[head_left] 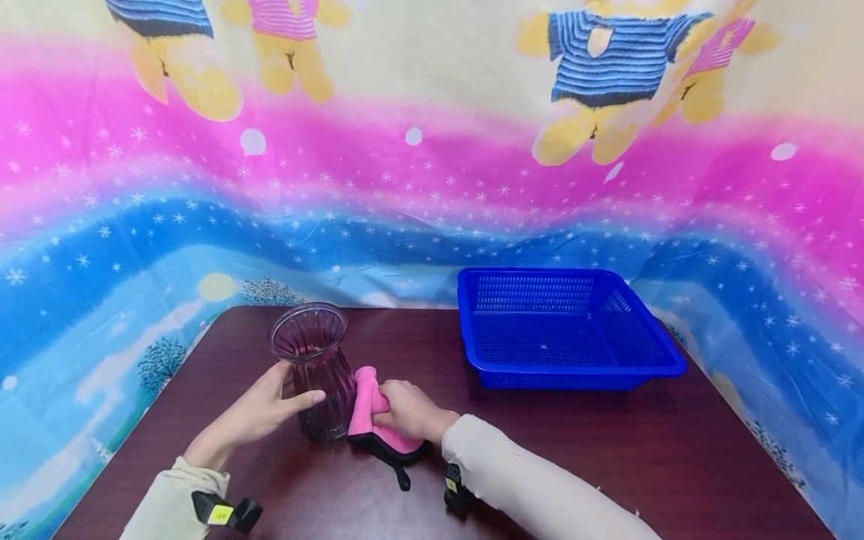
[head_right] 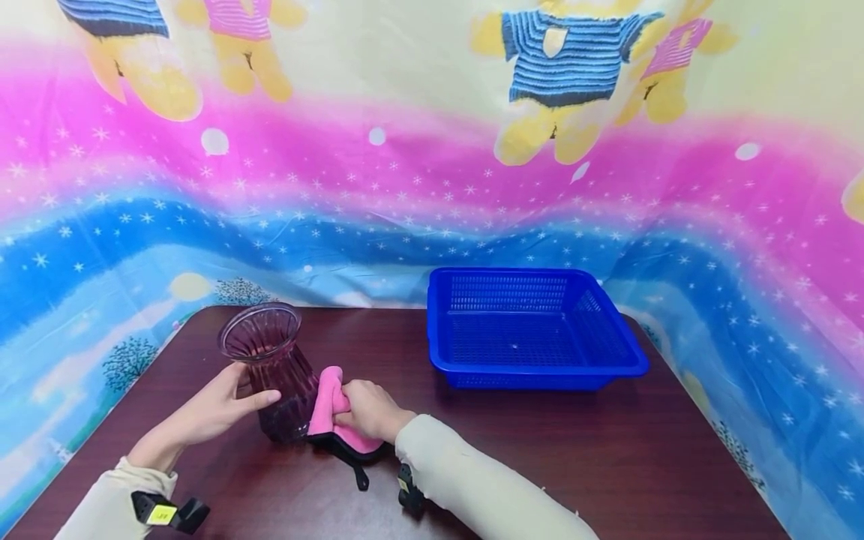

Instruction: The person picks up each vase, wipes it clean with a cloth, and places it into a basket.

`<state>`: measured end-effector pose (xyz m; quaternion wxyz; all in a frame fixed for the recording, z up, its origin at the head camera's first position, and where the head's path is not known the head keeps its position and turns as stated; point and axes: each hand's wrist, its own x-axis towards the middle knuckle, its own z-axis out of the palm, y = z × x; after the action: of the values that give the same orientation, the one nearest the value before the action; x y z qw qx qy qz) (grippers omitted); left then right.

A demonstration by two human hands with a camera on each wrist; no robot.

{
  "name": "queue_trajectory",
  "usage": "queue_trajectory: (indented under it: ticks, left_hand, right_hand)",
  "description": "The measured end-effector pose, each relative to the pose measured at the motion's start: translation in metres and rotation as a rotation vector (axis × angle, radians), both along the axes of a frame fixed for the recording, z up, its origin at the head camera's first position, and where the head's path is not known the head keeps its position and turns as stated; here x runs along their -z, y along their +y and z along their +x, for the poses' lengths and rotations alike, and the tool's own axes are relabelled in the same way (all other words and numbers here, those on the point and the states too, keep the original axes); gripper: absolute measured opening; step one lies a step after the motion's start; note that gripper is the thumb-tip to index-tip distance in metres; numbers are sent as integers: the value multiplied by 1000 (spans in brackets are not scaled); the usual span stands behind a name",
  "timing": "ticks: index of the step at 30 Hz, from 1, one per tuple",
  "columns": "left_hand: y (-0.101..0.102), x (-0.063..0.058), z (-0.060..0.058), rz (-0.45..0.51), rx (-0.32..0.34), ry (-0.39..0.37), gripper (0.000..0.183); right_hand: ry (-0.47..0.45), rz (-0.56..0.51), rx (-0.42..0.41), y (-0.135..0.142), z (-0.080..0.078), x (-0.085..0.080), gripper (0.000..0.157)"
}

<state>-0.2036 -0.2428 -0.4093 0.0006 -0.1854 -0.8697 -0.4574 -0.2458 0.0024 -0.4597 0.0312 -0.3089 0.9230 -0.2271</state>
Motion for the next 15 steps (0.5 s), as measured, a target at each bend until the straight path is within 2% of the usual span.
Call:
queue_trajectory:
  ticks: [7, 11, 15]
  left_hand:
    - [3, -1, 3, 43, -5, -10, 78]
    - [6, -2, 6, 52, -11, -5, 79]
    - [11, -3, 8, 16, -78, 49, 79]
  right_hand:
    - [7, -21, -1, 1, 0, 1, 28]
    - [-1, -33, 6, 1, 1, 1, 24]
    - [-15, -41, 12, 2, 0, 3, 23]
